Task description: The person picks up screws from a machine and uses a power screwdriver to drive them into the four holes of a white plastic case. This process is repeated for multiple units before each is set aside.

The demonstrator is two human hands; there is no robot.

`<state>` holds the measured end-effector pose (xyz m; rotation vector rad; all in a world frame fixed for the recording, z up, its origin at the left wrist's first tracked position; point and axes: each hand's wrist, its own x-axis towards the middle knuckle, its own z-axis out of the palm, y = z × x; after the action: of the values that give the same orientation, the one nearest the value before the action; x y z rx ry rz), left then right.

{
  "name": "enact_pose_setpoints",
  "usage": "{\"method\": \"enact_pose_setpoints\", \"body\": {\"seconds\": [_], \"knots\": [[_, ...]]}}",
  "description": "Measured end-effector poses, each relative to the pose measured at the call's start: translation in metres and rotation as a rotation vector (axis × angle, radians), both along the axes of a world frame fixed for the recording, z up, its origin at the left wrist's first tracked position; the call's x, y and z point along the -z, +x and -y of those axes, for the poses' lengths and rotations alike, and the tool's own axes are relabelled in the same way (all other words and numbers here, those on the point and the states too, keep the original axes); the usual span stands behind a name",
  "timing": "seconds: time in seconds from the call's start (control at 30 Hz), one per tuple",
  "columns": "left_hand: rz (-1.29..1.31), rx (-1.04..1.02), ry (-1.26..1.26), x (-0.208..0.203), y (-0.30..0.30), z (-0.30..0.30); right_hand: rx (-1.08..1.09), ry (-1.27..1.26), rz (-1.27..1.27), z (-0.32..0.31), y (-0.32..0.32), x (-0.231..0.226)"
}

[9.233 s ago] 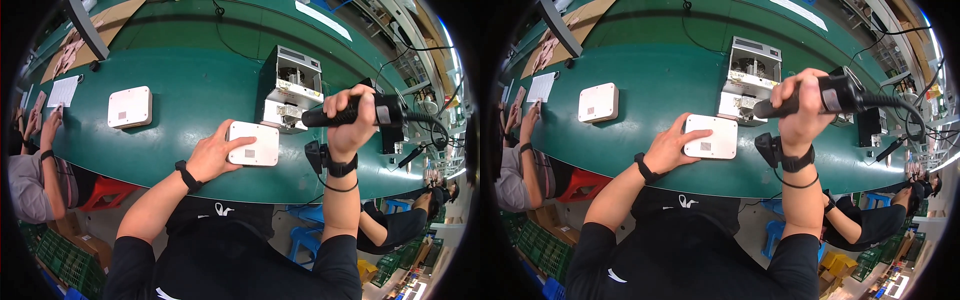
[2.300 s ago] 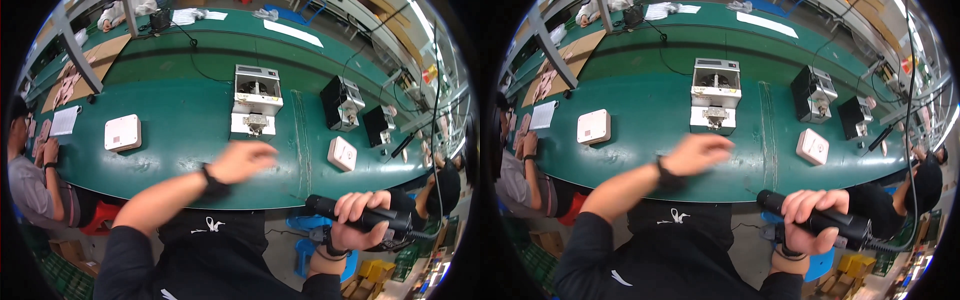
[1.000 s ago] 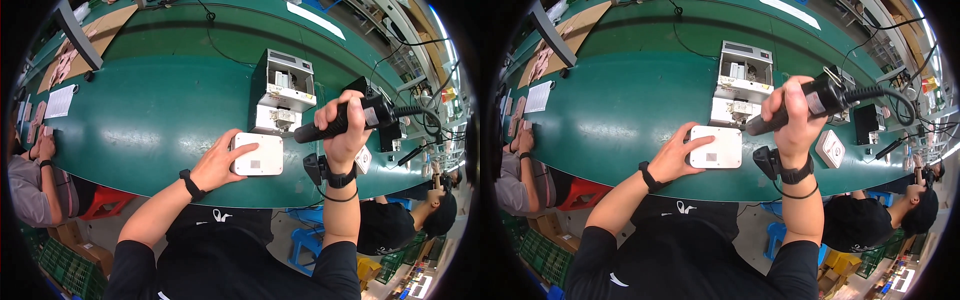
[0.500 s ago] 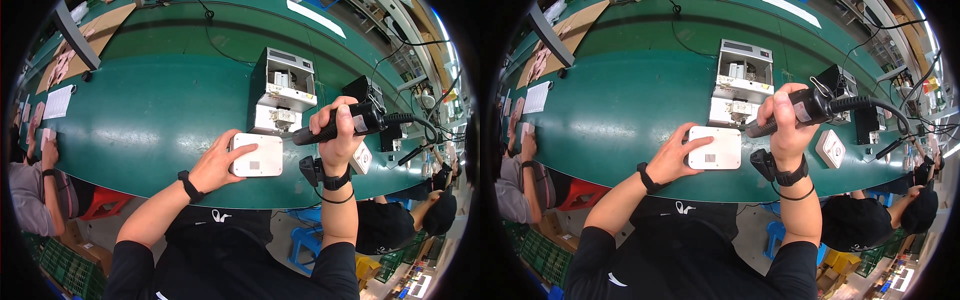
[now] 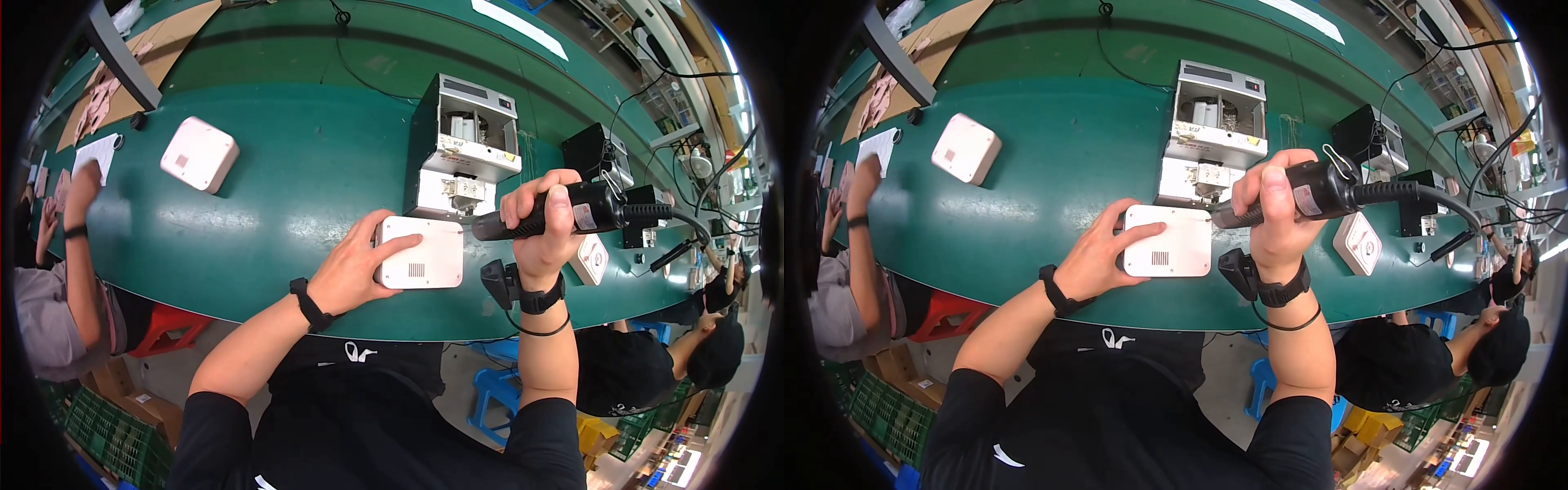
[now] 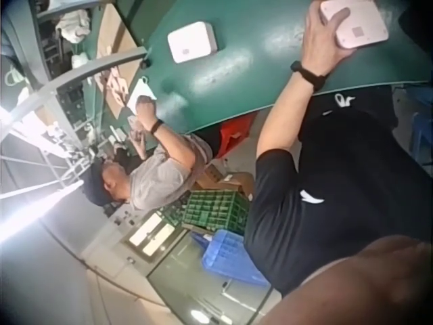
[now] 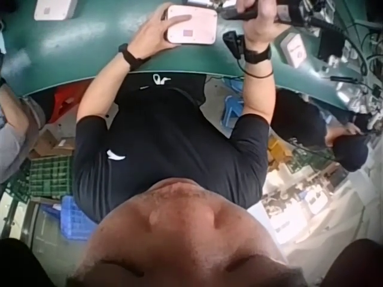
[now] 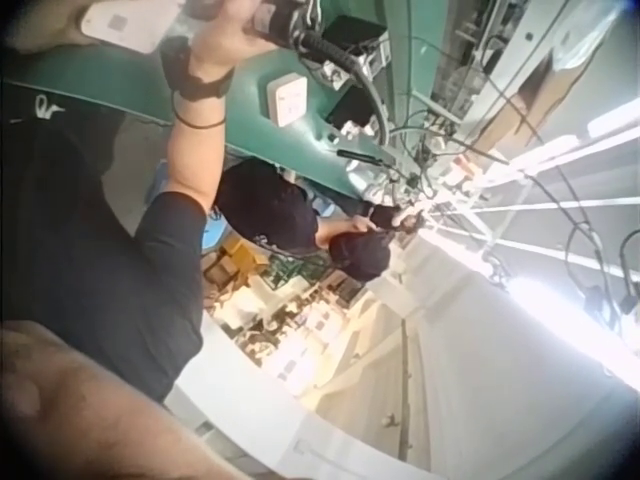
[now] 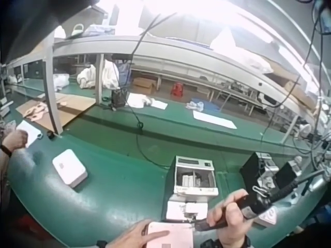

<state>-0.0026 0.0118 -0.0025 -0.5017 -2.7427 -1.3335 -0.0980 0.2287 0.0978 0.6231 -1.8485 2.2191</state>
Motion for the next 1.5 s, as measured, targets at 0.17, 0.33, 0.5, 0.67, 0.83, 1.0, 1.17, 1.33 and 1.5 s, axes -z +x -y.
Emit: {"method": "enact_pose_setpoints", "body": {"seconds": [0.17,0.33,0.5,0.67,0.83,1.0,1.17,1.33,1.5], "knots": [[-0.003,0.008,0.005,0.0,0.0,0.001,-0.013,-0.023,0.02,-0.004,-0.002,0.002],[0.0,0.004,0.011,0.002,-0.001,-0.001,-0.061,-0.062,0.05,-0.016,-0.009,0.004],[-0.024,-0.005,-0.008,0.004,-0.002,-0.001,-0.117,-0.027,0.03,-0.012,-0.01,0.006],[0.027,0.018,0.001,0.0,-0.003,-0.002,-0.157,-0.017,0.024,-0.015,-0.009,0.007],[0.028,0.023,0.005,0.0,-0.002,0.0,-0.168,-0.015,0.011,-0.015,-0.007,0.01],[0.026,0.055,-0.001,0.002,-0.004,-0.005,-0.072,0.064,0.057,-0.01,-0.005,-0.006],[-0.021,0.054,-0.023,0.003,-0.009,-0.014,-0.021,-0.123,0.018,0.001,-0.011,-0.033],[-0.02,0.045,-0.03,0.005,-0.011,-0.018,-0.002,-0.052,0.016,0.005,-0.026,-0.031],[-0.038,0.044,-0.017,0.008,-0.011,-0.014,-0.071,-0.027,0.032,0.007,-0.013,-0.028]]}}
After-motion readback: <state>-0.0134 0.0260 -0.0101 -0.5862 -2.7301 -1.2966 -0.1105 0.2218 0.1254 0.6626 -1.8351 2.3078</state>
